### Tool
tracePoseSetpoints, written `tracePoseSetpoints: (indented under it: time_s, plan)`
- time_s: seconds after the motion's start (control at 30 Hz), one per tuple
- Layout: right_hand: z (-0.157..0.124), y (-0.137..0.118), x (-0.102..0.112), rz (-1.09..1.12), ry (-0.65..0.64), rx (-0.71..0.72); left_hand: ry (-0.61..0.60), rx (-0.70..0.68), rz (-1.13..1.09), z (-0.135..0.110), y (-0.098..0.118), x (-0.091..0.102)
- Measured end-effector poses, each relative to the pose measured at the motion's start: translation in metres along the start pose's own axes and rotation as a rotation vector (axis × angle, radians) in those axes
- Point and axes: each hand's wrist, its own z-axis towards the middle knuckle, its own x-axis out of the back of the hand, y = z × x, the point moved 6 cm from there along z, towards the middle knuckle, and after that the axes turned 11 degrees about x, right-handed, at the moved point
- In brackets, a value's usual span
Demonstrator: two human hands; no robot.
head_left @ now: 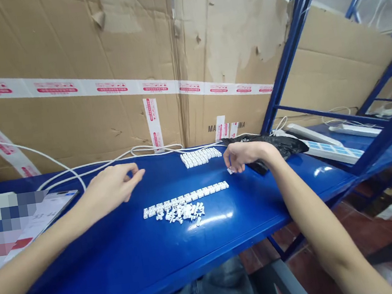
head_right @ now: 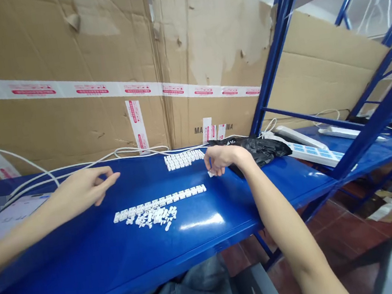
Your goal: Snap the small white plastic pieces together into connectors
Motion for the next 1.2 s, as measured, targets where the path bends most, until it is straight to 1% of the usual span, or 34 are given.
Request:
tracePoseSetpoints:
  time_s: [0.07,0.1,0.13,0.2,0.27,0.37,0.47,0.7,1.2]
  plan:
    - [-0.001,0.015,-0.008,0.059,-0.107,-0.135,-0.205,0.083,-0.073,0.007,-0.015,-0.012]
    - [-0.001,0.018,-0.01,0.078,-0.123,-0.163,-0.295,0.087,-0.127,0.008,-0.018,-0.018]
    - [-0.001,0.019,-0.011,0.083,-0.123,-0.174,-0.349,0.092,-0.168,0.008,-0.02,-0.022]
    - [0.001,0.017,-0.012,0.074,-0.115,-0.164,-0.413,0.106,-0.219,0.008,-0.022,-0.029]
    - [0.003,0.012,-0.013,0.055,-0.129,-0.122,-0.452,0.134,-0.246,0.005,-0.021,-0.034]
    - [0.003,0.004,-0.019,0.069,-0.22,-0.044,-0.511,0.165,-0.288,0.002,-0.018,-0.039]
    - [0.002,-0.002,-0.025,0.093,-0.278,-0.004,-0.548,0.172,-0.327,0.0,-0.016,-0.041]
    - [0.002,-0.011,-0.032,0.096,-0.311,0.019,-0.56,0.157,-0.361,-0.003,-0.013,-0.04]
    - [0.0,-0.016,-0.035,0.108,-0.299,0.036,-0.592,0.136,-0.404,-0.01,0.0,-0.037]
